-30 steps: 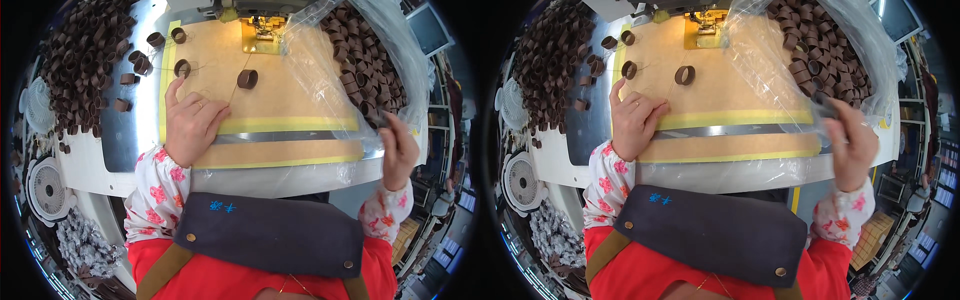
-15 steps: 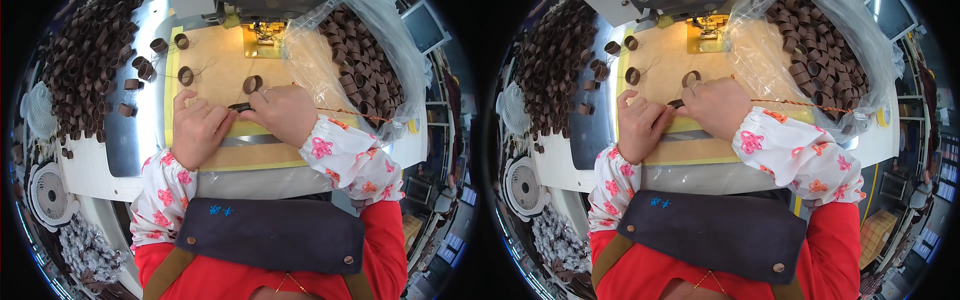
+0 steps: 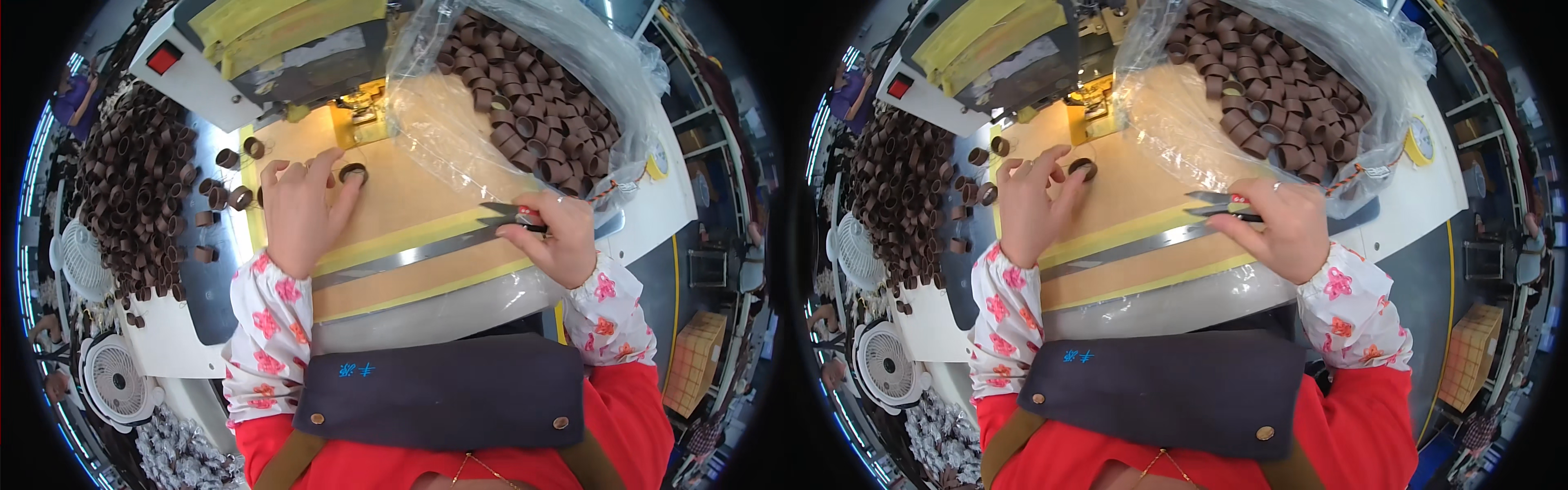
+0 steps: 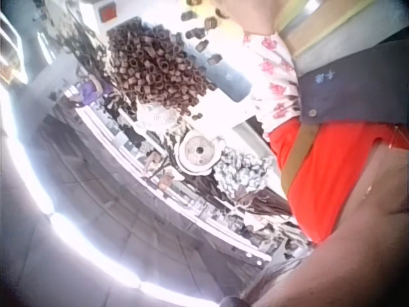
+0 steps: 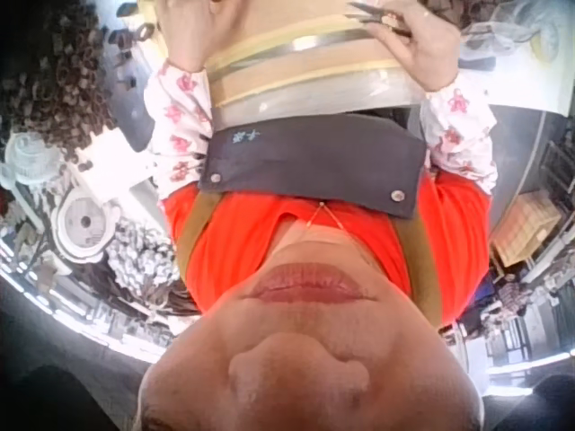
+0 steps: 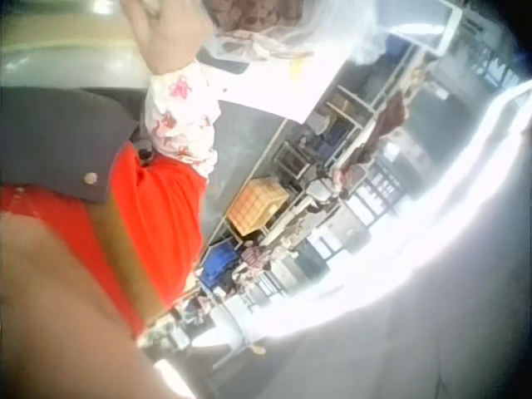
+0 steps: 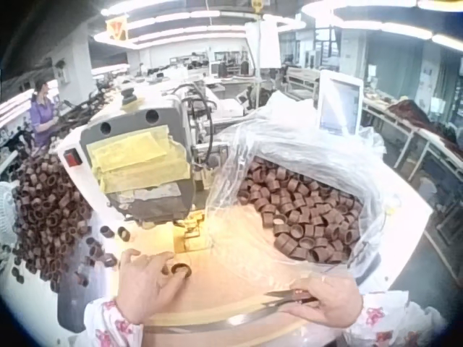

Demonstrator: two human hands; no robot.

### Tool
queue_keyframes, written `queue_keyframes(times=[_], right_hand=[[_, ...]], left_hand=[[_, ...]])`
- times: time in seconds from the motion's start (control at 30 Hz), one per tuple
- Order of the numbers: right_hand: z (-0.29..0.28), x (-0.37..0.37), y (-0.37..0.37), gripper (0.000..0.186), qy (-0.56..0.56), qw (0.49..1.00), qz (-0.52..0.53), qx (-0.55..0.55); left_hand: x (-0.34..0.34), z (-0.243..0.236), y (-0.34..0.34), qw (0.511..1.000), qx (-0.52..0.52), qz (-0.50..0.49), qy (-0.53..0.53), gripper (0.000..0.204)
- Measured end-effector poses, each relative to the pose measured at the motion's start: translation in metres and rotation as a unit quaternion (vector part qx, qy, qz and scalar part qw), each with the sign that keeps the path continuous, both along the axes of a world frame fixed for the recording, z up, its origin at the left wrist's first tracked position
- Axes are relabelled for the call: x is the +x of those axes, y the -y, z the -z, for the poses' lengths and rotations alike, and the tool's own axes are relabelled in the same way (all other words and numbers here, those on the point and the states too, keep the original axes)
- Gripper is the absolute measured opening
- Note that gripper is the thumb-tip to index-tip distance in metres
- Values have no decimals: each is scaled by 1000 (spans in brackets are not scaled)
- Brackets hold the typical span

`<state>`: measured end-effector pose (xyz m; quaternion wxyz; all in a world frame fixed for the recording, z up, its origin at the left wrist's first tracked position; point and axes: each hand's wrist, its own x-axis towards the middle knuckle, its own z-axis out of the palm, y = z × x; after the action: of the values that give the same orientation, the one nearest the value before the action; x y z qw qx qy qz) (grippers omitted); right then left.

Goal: The recorder uses an industrial sewing machine to stitch small brown leather loops, frequently checking a digital counter tablet.

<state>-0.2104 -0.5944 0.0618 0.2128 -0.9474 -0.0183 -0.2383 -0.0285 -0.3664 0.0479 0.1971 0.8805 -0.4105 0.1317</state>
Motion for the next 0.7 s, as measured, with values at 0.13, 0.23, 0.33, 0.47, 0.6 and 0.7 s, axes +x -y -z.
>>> queue_keyframes(times=[0.13,0.23,0.33,0.47,0.6,0.7], right_hand=[[4,-18,24,33,-1,998,39,-41],[7,-19,28,34,7,999,32,-24],[10,-13,27,34,21,999,45,-1],[11,1,16,32,19,999,15,-31],[19,33,-4,29,16,999,-23,-36],[17,64,-34,28,24,995,-66,-64]], left_hand=[[13,7,10,982,-2,53,-181,15],[12,9,5,964,-5,54,-260,11],[9,9,-3,964,-19,42,-261,11],[4,16,-16,959,-117,23,-257,17],[7,28,-33,914,-149,19,-376,16],[2,9,-53,877,-128,71,-458,12]])
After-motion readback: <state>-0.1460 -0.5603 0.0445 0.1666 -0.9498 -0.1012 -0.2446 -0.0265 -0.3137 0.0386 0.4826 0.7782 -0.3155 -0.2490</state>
